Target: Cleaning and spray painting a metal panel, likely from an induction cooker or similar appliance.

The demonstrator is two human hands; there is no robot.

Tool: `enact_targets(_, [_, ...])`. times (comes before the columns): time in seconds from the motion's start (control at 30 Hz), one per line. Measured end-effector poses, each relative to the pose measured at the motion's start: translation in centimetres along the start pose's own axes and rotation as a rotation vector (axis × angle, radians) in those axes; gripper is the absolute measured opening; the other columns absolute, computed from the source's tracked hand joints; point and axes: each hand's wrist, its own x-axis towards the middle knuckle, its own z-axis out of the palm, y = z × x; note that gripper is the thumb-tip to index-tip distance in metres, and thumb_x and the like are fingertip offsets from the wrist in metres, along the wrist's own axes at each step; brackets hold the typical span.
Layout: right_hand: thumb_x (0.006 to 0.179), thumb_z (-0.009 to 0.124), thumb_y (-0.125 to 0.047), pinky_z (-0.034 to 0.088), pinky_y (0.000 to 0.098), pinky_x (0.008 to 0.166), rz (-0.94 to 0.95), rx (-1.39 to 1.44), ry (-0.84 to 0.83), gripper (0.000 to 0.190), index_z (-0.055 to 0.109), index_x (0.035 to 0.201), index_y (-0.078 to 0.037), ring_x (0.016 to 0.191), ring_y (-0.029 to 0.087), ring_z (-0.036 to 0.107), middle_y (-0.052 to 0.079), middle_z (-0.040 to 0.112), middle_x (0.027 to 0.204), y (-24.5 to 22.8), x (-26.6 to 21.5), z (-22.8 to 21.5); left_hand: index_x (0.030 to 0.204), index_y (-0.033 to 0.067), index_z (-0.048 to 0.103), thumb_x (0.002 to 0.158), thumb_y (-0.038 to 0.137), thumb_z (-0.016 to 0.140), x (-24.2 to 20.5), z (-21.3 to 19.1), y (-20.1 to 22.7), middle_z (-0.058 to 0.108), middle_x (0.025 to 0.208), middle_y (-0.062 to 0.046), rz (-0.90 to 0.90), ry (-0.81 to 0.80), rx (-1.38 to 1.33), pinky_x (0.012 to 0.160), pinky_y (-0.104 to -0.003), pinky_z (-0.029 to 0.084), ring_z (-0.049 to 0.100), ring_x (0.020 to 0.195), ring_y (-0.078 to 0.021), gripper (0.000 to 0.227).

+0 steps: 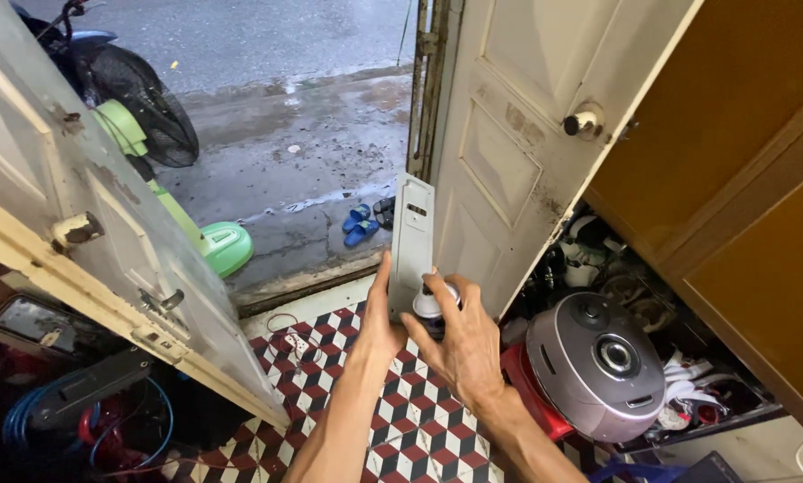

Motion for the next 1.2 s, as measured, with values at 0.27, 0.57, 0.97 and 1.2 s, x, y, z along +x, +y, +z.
enact_targets(0.27, [0.088,0.079,-0.036,0.058,0.0489,0.076,0.026,-0.054,0.069,0.055,0.057,0.133,-0.015,0.099,0.042,0.067,0.021,0.054,0.127,2.3,6.6,0.6,0.133,0.0128,0.065,0.103,0.058,0.057,-0.6,-1.5,-0.8,0.069,0.117,-0.004,-0.02,-0.109,-0.029,0.092,-0.037,0.052,0.063,0.107,-0.0196,0.055])
enact_targets(0.57, [0.086,0.082,-0.034,0.059,0.0485,0.081,0.164,-0.095,0.215,0.066,0.051,0.14,-0.012,0.105,0.044,0.065,0.026,0.05,0.132,5.1,4.8,-1.9,0.137,0.0048,0.061,0.1,0.06,0.045,-3.4,0.7,1.0,0.07,0.118,-0.014,-0.019,-0.193,0.005,0.092,-0.044,0.057,0.068,0.105,-0.0282,0.068])
enact_targets(0.97, [0.084,0.082,-0.025,0.054,0.0451,0.096,0.3,0.04,0.173,0.067,0.049,0.14,-0.006,0.118,0.038,0.06,0.023,0.05,0.133,6.6,-7.0,-3.5,0.149,0.0007,0.051,0.106,0.059,0.035,-3.2,0.7,1.0,0.064,0.136,-0.021,0.035,-0.373,-0.027,0.095,-0.041,0.057,0.067,0.116,-0.0296,0.074])
enact_targets(1.2, [0.08,0.083,-0.025,0.056,0.0438,0.093,0.313,0.072,0.117,0.068,0.051,0.137,-0.007,0.116,0.038,0.061,0.023,0.051,0.131,5.6,-9.8,-3.3,0.15,0.001,0.051,0.106,0.06,0.037,-1.6,-0.3,-0.3,0.063,0.137,-0.02,0.026,-0.381,0.043,0.095,-0.041,0.056,0.066,0.116,-0.0298,0.075])
